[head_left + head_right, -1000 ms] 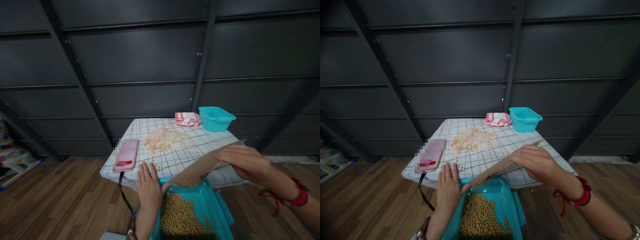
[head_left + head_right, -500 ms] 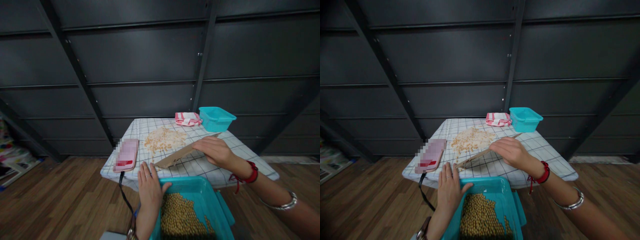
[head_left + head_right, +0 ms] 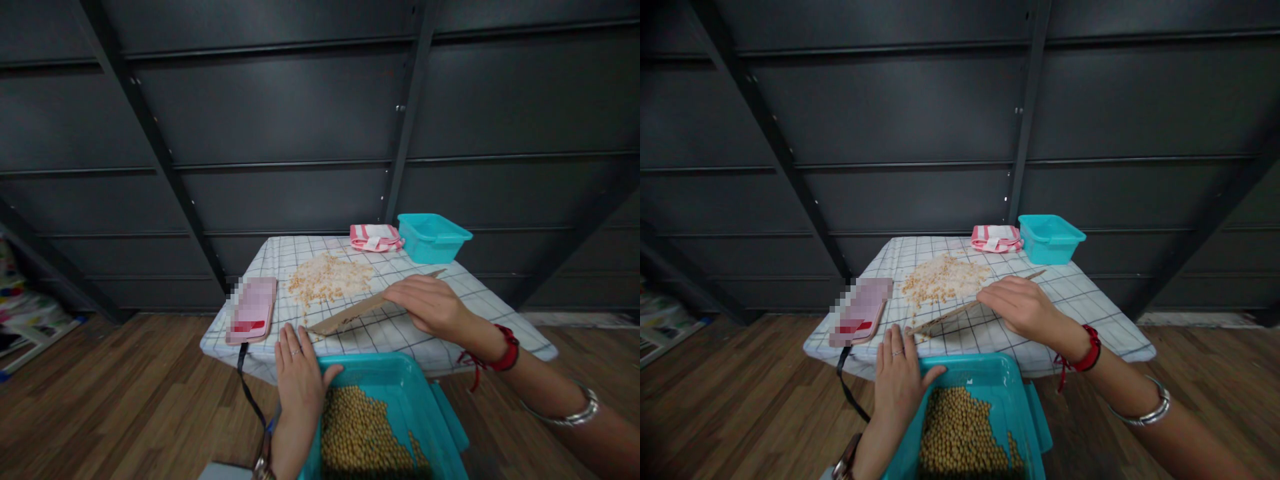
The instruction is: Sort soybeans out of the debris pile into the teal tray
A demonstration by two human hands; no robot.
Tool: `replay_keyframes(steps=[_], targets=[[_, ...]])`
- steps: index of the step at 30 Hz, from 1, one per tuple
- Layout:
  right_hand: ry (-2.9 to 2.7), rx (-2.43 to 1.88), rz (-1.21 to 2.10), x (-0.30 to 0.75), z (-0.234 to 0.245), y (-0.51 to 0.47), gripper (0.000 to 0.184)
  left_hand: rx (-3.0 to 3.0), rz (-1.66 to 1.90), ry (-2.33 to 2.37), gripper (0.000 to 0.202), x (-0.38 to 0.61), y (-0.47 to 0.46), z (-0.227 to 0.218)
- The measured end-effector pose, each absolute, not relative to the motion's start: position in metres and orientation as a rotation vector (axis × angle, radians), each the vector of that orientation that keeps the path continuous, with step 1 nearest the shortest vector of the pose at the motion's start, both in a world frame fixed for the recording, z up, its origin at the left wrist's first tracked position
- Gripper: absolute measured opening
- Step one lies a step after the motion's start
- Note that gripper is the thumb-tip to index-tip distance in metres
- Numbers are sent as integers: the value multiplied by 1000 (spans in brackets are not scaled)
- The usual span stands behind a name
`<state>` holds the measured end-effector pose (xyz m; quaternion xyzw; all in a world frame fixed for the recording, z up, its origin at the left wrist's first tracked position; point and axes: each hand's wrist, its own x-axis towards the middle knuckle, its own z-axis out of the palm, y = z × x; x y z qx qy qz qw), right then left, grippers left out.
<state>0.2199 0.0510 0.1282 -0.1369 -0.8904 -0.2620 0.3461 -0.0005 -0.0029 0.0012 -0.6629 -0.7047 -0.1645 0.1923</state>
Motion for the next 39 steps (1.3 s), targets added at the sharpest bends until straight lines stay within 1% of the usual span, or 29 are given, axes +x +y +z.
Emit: replay_keyframes(steps=[9,23,33,39], targets=[[-2309,-356,-706,217,131,50,28,-1817,-365,-1922,91,0,-3,3],[-2341,-329,-720,218,134,43,25,-1826,-452,-1910,94,-1,-1,-3],[-2367,-357,-667,230,131,37,28,-1803,-480,-1907,94,-2,1,-3],[-2353,-404,-739,235,131,35,28,-1810,-508,-1906,93,-3,1,-6]])
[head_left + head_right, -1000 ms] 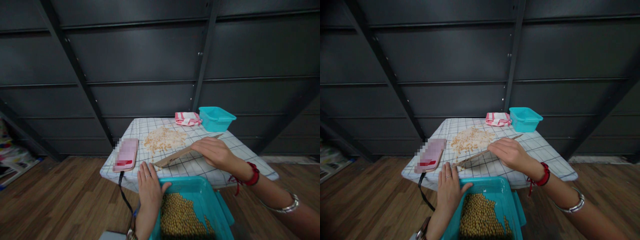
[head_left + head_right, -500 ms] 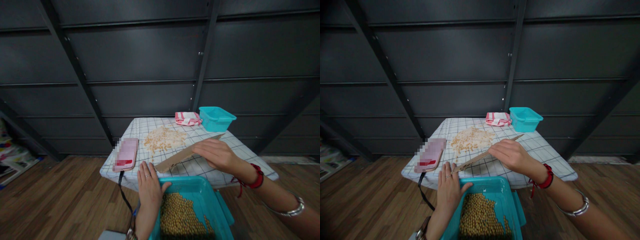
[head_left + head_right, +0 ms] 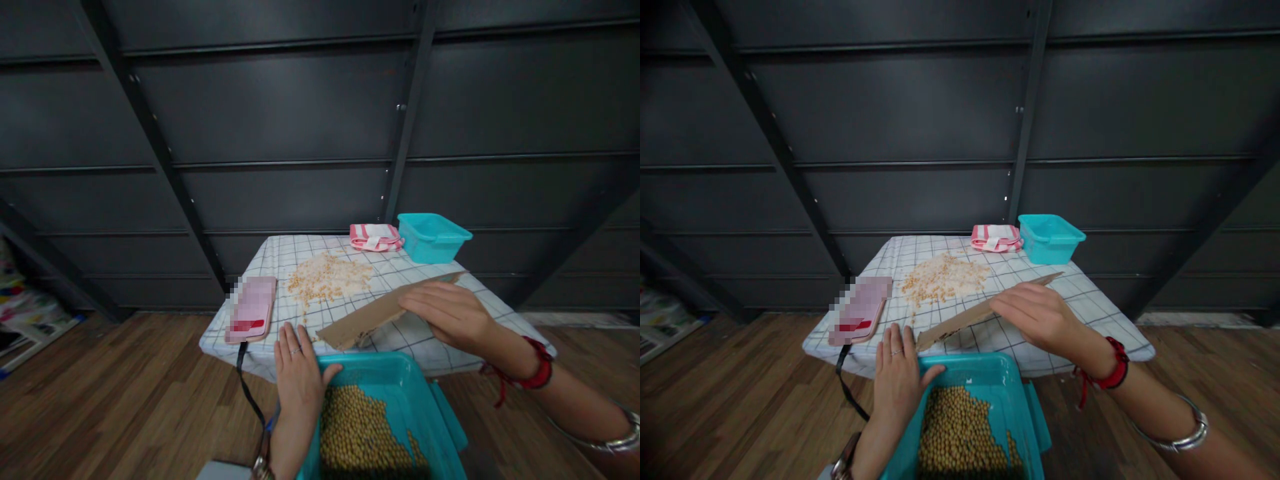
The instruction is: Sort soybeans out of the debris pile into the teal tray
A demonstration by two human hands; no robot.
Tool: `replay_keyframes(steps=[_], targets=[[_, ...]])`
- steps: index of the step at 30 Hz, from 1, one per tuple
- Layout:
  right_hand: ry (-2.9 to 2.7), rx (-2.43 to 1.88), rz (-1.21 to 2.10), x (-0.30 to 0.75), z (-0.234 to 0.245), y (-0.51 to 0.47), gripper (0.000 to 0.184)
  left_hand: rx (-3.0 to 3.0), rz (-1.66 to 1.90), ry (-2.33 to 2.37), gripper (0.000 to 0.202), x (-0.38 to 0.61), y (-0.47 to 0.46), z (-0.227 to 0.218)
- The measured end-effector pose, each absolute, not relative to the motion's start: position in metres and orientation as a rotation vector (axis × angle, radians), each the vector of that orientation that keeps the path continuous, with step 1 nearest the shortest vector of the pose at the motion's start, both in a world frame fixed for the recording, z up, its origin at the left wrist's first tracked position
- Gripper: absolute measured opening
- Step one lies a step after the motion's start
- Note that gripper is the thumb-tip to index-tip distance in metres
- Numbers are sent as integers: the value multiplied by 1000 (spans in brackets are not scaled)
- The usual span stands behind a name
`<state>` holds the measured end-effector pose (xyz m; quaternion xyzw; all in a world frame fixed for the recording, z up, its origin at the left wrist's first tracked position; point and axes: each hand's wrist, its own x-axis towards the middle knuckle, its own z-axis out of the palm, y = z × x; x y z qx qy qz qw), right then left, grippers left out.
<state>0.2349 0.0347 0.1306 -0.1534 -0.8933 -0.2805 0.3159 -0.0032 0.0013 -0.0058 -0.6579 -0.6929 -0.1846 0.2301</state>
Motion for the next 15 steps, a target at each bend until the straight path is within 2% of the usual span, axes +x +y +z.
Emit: replay_keyframes(steps=[15], targets=[[-2310,-432,-753,230,133,45,32,-1831,-475,-1951,92,-2,-2,-2]])
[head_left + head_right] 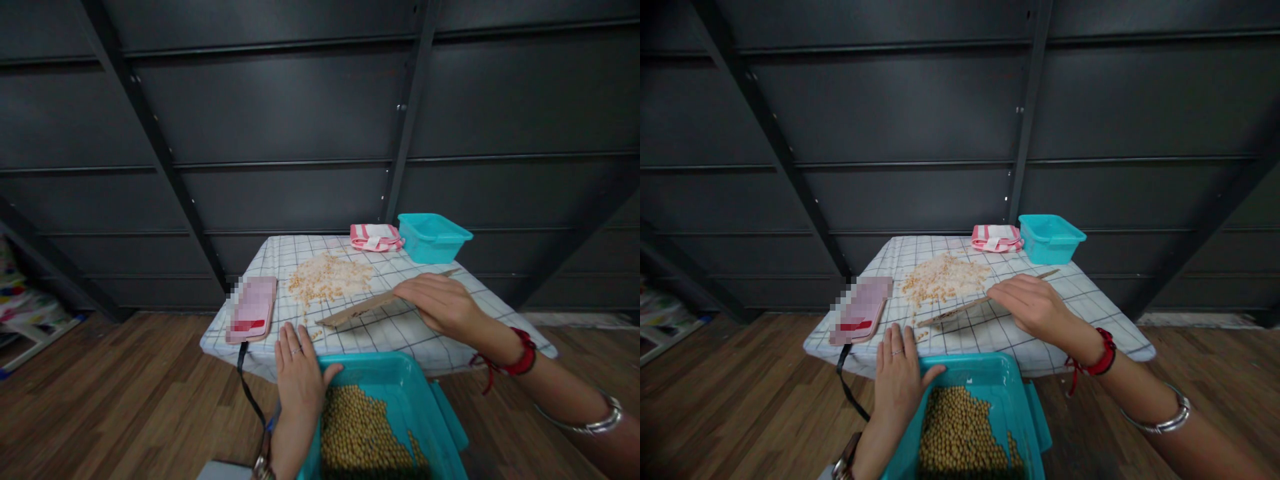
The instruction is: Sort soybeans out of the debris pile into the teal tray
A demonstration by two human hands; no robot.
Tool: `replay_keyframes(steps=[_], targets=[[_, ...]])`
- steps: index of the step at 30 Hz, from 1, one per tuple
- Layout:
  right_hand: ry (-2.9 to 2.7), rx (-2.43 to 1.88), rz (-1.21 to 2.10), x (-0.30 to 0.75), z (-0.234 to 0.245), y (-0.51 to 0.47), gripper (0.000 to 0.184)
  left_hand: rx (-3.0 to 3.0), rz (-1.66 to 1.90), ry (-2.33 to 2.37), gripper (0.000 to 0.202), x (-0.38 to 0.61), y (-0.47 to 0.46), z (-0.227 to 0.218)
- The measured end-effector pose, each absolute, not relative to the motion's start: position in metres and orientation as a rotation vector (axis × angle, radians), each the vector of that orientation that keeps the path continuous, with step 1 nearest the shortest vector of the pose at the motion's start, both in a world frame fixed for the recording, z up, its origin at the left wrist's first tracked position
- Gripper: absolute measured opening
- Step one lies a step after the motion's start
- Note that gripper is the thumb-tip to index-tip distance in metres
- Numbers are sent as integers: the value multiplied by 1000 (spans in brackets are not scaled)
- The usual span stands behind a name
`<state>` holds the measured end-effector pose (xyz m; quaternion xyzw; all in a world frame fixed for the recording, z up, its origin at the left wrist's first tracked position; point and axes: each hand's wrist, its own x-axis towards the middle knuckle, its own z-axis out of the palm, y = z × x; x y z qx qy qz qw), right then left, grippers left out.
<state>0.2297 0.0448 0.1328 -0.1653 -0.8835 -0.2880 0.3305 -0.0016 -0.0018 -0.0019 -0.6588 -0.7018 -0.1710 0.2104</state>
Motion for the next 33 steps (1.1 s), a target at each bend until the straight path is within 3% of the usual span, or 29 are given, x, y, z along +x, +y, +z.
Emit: replay_keyframes(steps=[17,33], targets=[[-2359,-361,-621,225,131,41,28,-1846,-467,-1963,93,-1,-2,0],[-2298,-479,-628,267,130,31,41,-1837,-516,-1906,93,-4,0,-10]])
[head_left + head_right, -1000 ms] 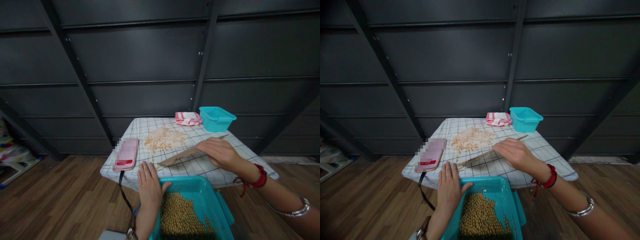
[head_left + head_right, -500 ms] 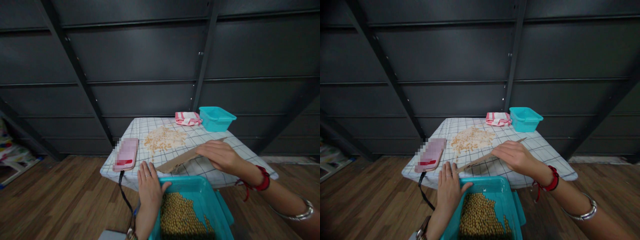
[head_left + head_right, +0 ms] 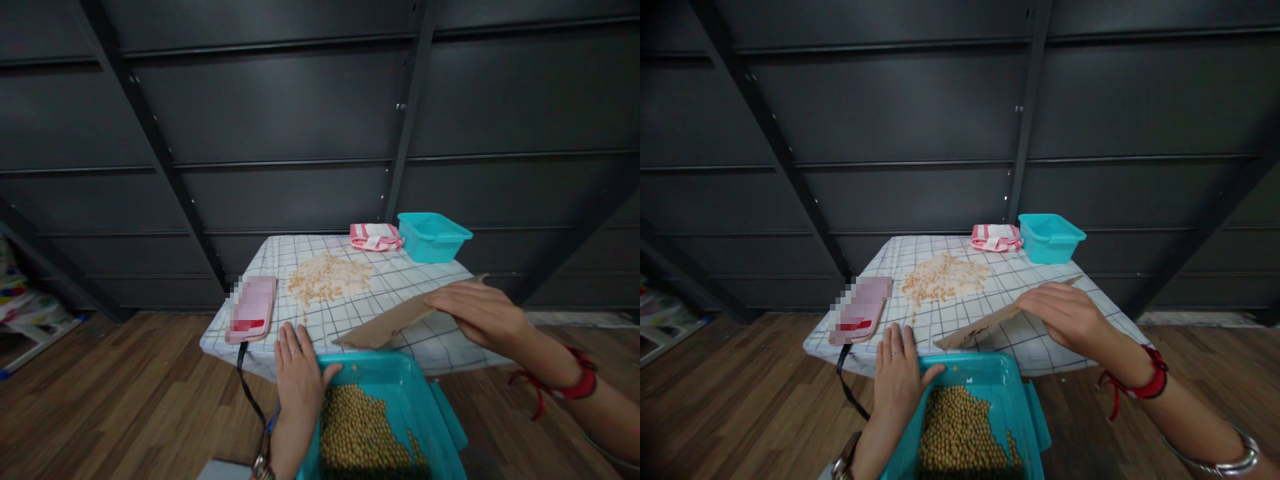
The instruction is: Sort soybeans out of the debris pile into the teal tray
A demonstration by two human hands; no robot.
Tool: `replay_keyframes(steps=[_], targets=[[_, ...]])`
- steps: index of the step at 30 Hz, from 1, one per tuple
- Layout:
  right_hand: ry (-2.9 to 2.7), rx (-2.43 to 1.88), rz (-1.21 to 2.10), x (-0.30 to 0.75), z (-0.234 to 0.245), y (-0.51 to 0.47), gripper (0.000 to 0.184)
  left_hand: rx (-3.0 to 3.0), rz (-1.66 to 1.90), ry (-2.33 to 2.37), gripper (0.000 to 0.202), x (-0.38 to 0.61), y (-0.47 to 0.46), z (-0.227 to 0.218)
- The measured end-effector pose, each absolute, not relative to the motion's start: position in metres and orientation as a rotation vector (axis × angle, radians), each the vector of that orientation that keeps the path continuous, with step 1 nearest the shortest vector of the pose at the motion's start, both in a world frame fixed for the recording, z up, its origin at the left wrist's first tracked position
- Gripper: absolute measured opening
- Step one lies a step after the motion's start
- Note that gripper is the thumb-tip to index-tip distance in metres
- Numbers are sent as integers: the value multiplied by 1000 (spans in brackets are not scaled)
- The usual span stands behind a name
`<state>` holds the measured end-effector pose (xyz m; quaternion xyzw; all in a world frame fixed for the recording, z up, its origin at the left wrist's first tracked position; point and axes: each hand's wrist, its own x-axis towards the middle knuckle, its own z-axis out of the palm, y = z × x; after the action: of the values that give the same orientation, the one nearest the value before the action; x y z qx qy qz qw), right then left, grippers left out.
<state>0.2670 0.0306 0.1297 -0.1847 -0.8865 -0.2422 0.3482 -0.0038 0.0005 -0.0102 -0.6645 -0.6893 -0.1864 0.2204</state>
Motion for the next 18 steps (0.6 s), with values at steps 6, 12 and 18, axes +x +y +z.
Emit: replay_keyframes(steps=[6,12,18], targets=[[-2304,-493,-716,268,128,36,40,-1849,-480,-1937,93,-3,-1,-7],[-2269,-547,-735,265,127,41,41,-1856,-459,-1943,92,-4,-1,-5],[-2251,-522,-772,241,127,58,37,-1867,-455,-1948,92,-4,-1,-7]])
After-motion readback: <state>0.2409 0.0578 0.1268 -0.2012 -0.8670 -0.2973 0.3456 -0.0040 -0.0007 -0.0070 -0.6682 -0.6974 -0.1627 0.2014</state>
